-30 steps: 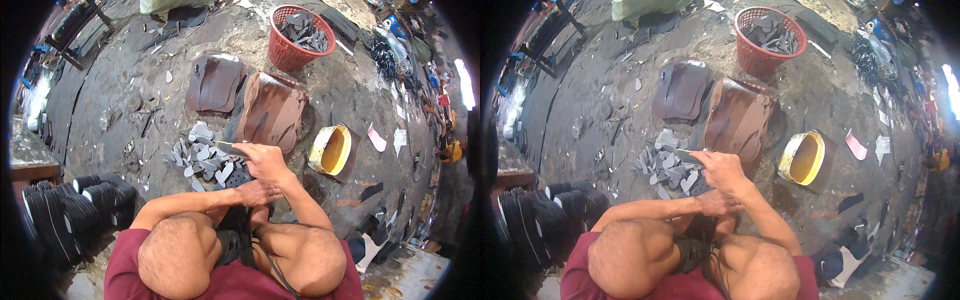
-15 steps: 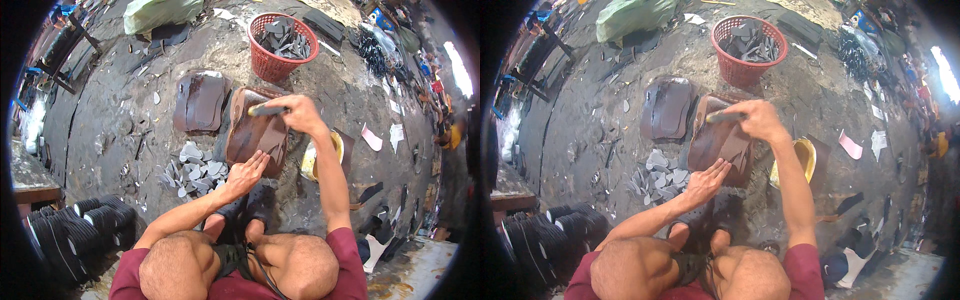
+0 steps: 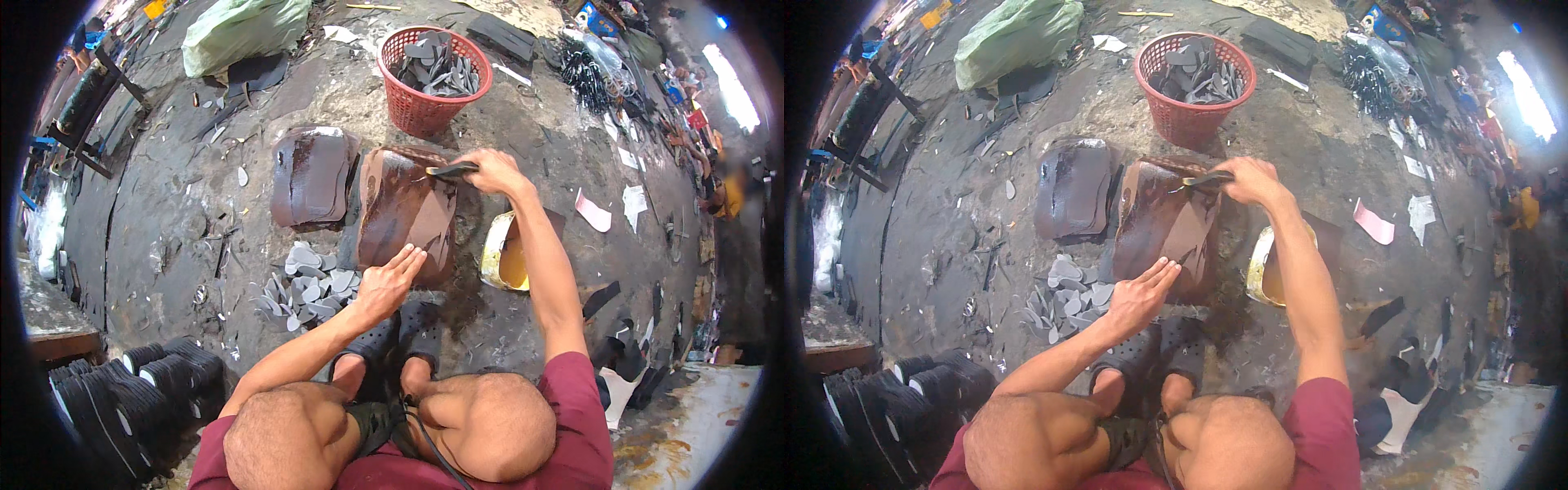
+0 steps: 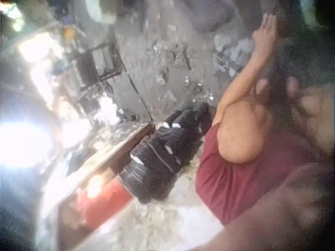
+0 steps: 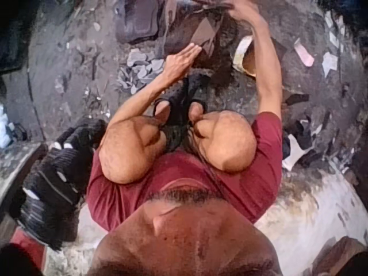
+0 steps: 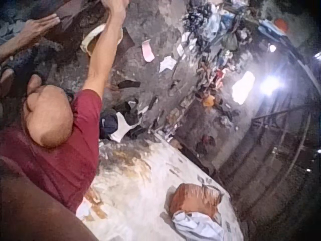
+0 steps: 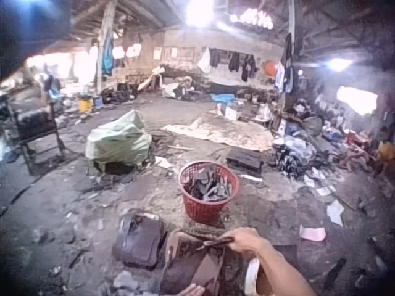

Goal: The person applies a yellowish adhesive to a brown shoe sole using a brush. They repeatedly dip the brush into a container and spread the glue across the sole surface, then set the sole aside.

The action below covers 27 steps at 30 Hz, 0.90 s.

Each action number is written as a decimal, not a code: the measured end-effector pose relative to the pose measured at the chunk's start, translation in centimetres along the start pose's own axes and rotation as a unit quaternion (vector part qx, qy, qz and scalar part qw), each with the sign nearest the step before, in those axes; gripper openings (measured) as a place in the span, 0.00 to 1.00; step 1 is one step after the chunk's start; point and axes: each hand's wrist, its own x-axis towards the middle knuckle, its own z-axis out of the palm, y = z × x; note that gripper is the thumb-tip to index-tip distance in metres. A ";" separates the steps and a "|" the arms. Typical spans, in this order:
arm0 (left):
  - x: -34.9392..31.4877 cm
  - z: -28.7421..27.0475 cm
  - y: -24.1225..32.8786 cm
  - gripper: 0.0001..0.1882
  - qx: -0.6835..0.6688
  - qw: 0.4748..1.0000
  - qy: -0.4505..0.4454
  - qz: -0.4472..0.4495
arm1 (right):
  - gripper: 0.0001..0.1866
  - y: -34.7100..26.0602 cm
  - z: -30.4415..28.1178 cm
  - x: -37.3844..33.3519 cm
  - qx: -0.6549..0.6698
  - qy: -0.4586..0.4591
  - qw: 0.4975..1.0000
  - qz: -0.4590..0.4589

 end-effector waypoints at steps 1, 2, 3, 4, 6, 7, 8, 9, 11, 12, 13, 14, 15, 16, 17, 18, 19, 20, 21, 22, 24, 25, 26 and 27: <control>-0.1 0.0 0.0 0.29 -0.005 1.000 0.006 0.002 | 0.23 0.8 0.3 -1.6 0.019 -0.010 0.999 0.042; 0.1 0.1 0.3 0.29 -0.015 1.000 0.013 0.008 | 0.24 1.9 1.6 -3.2 0.012 -0.006 0.999 0.034; 0.0 0.0 0.3 0.30 -0.014 1.000 -0.002 0.006 | 0.25 2.4 3.2 -4.4 0.010 -0.004 1.000 0.020; 0.0 -0.2 0.2 0.30 -0.013 1.000 -0.016 0.002 | 0.26 1.8 3.6 -5.5 0.028 -0.061 0.998 0.020; 0.1 -0.6 -0.1 0.31 -0.014 1.000 -0.023 -0.012 | 0.25 -1.1 2.3 -7.4 0.014 -0.065 0.998 -0.005; 0.7 -0.6 -0.3 0.31 -0.022 0.999 -0.016 -0.017 | 0.25 -1.2 2.3 -7.7 0.005 -0.040 0.999 -0.024; 1.1 -0.4 -0.3 0.32 -0.033 0.999 -0.012 -0.021 | 0.24 -1.8 2.7 -7.7 0.055 0.065 0.996 -0.018; 1.4 -0.2 -0.5 0.35 -0.044 0.999 0.015 -0.004 | 0.23 -2.7 3.2 -7.5 0.102 0.170 0.980 -0.011; 1.2 0.1 -0.3 0.37 -0.038 0.999 0.001 0.000 | 0.22 -3.3 6.2 -7.8 0.095 0.194 0.976 0.004; 1.2 -0.4 -0.5 0.38 -0.016 1.000 -0.010 0.014 | 0.23 -3.3 7.2 -8.4 0.079 0.184 0.979 0.037; 0.9 -0.8 -0.6 0.39 0.006 0.999 -0.021 0.028 | 0.24 -3.1 8.1 -8.8 0.063 0.174 0.980 0.069; 1.0 -1.2 -0.4 0.40 0.025 0.998 -0.030 0.043 | 0.24 -1.0 9.0 -9.1 0.060 0.169 0.982 0.065; 0.8 -1.6 -0.7 0.41 0.004 0.998 -0.046 0.033 | 0.25 -1.6 7.8 -9.3 0.024 0.150 0.986 0.068; 0.9 -1.9 -1.4 0.41 -0.018 0.998 -0.061 0.022 | 0.26 -2.5 6.7 -8.6 0.040 0.176 0.981 0.067; 1.4 -2.1 -1.7 0.42 -0.041 0.996 -0.072 0.018 | 0.27 -3.2 5.4 -7.7 0.052 0.208 0.974 0.071; 1.8 -1.7 -1.5 0.43 -0.045 0.997 -0.063 0.024 | 0.26 -2.2 5.6 -6.3 0.042 0.250 0.966 0.059; 2.0 -1.4 -1.1 0.44 -0.038 0.997 -0.056 0.026 | 0.25 -2.5 5.4 -5.8 0.045 0.245 0.967 0.051; 1.7 -1.4 -1.0 0.44 -0.028 0.998 -0.053 0.027 | 0.24 -3.5 5.5 -5.3 0.052 0.239 0.969 0.042; 1.5 -1.3 -0.9 0.44 -0.018 0.998 -0.050 0.029 | 0.22 -4.0 5.8 -5.3 0.059 0.235 0.970 0.033; 1.1 -1.3 -0.7 0.42 -0.034 0.999 -0.018 0.039 | 0.20 -3.9 6.6 -6.1 0.060 0.232 0.971 0.015; -0.4 -1.6 -0.9 0.39 -0.058 0.996 0.053 0.045 | 0.18 -4.3 8.4 -8.7 0.077 0.247 0.963 -0.072; -1.4 -1.6 -0.8 0.37 -0.072 0.993 0.086 0.046 | 0.18 -4.7 9.1 -10.2 0.076 0.246 0.961 -0.101; -1.7 -2.5 -0.4 0.31 -0.117 0.986 0.122 -0.005 | 0.19 -5.0 9.8 -12.1 0.068 0.243 0.962 -0.105; -1.9 -2.7 -0.9 0.30 -0.120 0.981 0.146 -0.038 | 0.20 -5.7 10.1 -13.7 0.058 0.242 0.962 -0.112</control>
